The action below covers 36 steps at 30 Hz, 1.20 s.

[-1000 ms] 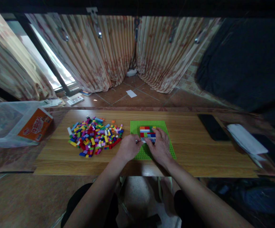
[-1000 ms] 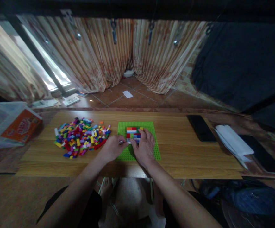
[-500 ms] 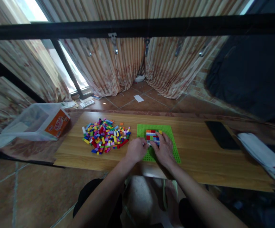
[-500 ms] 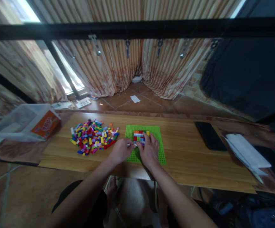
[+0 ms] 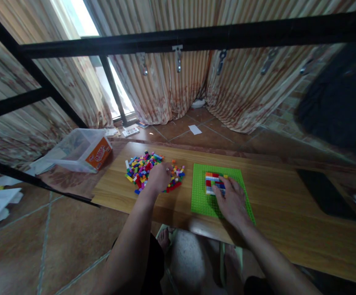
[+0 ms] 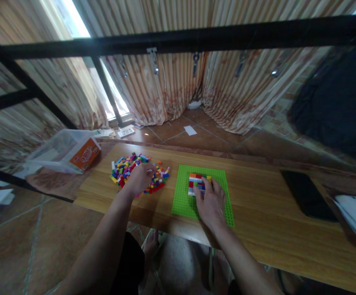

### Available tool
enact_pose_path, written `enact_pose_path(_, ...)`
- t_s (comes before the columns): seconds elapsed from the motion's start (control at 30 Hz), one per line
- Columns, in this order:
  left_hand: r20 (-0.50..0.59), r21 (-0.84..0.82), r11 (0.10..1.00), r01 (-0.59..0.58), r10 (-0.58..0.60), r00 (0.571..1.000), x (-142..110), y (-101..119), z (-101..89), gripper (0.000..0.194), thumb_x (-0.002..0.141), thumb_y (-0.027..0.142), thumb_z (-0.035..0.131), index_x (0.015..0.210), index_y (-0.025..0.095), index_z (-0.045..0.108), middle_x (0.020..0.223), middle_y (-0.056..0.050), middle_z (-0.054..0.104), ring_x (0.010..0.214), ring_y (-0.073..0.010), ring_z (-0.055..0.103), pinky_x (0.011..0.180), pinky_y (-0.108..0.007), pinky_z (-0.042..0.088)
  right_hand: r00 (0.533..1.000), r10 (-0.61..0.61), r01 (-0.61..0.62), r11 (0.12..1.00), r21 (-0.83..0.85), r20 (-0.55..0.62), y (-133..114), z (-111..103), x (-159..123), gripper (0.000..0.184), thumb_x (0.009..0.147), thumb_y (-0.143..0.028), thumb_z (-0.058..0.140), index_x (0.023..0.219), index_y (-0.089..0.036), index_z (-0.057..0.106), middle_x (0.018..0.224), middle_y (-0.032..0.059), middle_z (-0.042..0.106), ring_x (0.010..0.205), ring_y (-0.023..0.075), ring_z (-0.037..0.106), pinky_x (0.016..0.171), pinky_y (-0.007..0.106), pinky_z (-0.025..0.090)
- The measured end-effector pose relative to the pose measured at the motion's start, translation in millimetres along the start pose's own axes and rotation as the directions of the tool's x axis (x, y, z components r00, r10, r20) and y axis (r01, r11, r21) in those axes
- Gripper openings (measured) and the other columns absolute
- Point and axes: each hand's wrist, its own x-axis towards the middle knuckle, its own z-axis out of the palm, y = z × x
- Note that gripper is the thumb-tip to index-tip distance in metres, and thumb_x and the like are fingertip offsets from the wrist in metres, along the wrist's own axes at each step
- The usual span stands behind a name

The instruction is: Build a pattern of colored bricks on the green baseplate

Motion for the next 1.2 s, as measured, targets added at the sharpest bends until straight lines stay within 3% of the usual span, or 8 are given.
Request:
enact_pose_path(0.2, -0.035, 0.131, 0.978, 0.160, -0.157, 0.987, 3.5, -15.8, -10.2, 0.035, 0.080, 0.011, 0.048, 0.102, 0.020, 0.073, 0.101, -0.009, 0.073, 0.099, -0.0222, 0.066, 0.087, -0.029, 0.048, 1.000, -0.019, 0.019, 1.000, -0.007, 0.010, 1.3, -3.2, 3.9, 0.050, 0.090, -0.050, 0.041, 0.127, -0.020, 0.056, 0.129, 0.0166, 0.051, 0.124, 0.0326, 0.046, 0.097, 0.050, 0.040)
enact_pose_path(0.47, -0.031, 0.182, 0.982, 0.054, -0.049, 0.998, 0.5, -16.4, -4.9, 0.030, 0.083, 0.019, 0.052, 0.105, 0.022, 0.072, 0.101, -0.009, 0.072, 0.101, -0.0227, 0.065, 0.089, -0.030, 0.047, 0.999, -0.032, 0.032, 0.999, 0.013, -0.004, -0.2, -5.4, 6.8, 0.049, 0.090, -0.051, 0.041, 0.122, -0.019, 0.059, 0.135, 0.0182, 0.046, 0.128, 0.0336, 0.044, 0.098, 0.053, 0.041)
enact_pose_path(0.67, 0.066, 0.174, 0.983, -0.057, 0.046, 0.997, 1.2, -6.4, -1.9, 0.021, 0.084, 0.028, 0.057, 0.094, 0.019, 0.072, 0.095, -0.009, 0.072, 0.097, -0.0227, 0.064, 0.091, -0.031, 0.046, 0.999, -0.039, 0.039, 0.999, 0.015, -0.005, 0.6, -5.3, 6.3, 0.048, 0.089, -0.049, 0.043, 0.123, -0.019, 0.058, 0.136, 0.0181, 0.046, 0.128, 0.0334, 0.043, 0.098, 0.053, 0.041)
enact_pose_path(0.93, 0.085, 0.203, 0.979, 0.006, -0.024, 0.996, 2.9, -9.2, -0.7, 0.038, 0.074, 0.006, 0.048, 0.102, 0.018, 0.072, 0.099, -0.011, 0.073, 0.100, -0.0223, 0.066, 0.086, -0.027, 0.047, 0.999, -0.023, 0.023, 1.000, -0.004, 0.031, -0.8, -7.5, 6.1, 0.048, 0.090, -0.047, 0.043, 0.124, -0.017, 0.058, 0.138, 0.0193, 0.043, 0.129, 0.0339, 0.042, 0.099, 0.053, 0.040)
enact_pose_path(1.07, 0.070, 0.236, 0.970, 0.059, -0.078, 0.995, 4.7, -12.6, -0.4, 0.044, 0.075, 0.006, 0.045, 0.109, 0.019, 0.071, 0.101, -0.011, 0.073, 0.101, -0.0231, 0.066, 0.086, -0.028, 0.048, 0.999, -0.032, 0.032, 0.999, 0.027, 0.008, -0.3, -7.0, 6.8, 0.045, 0.088, -0.046, 0.046, 0.121, -0.019, 0.060, 0.137, 0.0178, 0.045, 0.129, 0.0332, 0.043, 0.100, 0.053, 0.041)
enact_pose_path(1.2, 0.070, 0.240, 0.971, 0.022, -0.040, 0.997, 5.3, -10.5, -0.1, 0.039, 0.076, 0.010, 0.048, 0.105, 0.020, 0.072, 0.101, -0.011, 0.073, 0.101, -0.0239, 0.065, 0.089, -0.029, 0.047, 1.000, -0.021, 0.023, 0.993, 0.113, -0.017, 4.5, -10.4, 13.3, 0.043, 0.088, -0.044, 0.046, 0.117, -0.017, 0.062, 0.135, 0.0178, 0.045, 0.127, 0.0317, 0.046, 0.101, 0.050, 0.042)
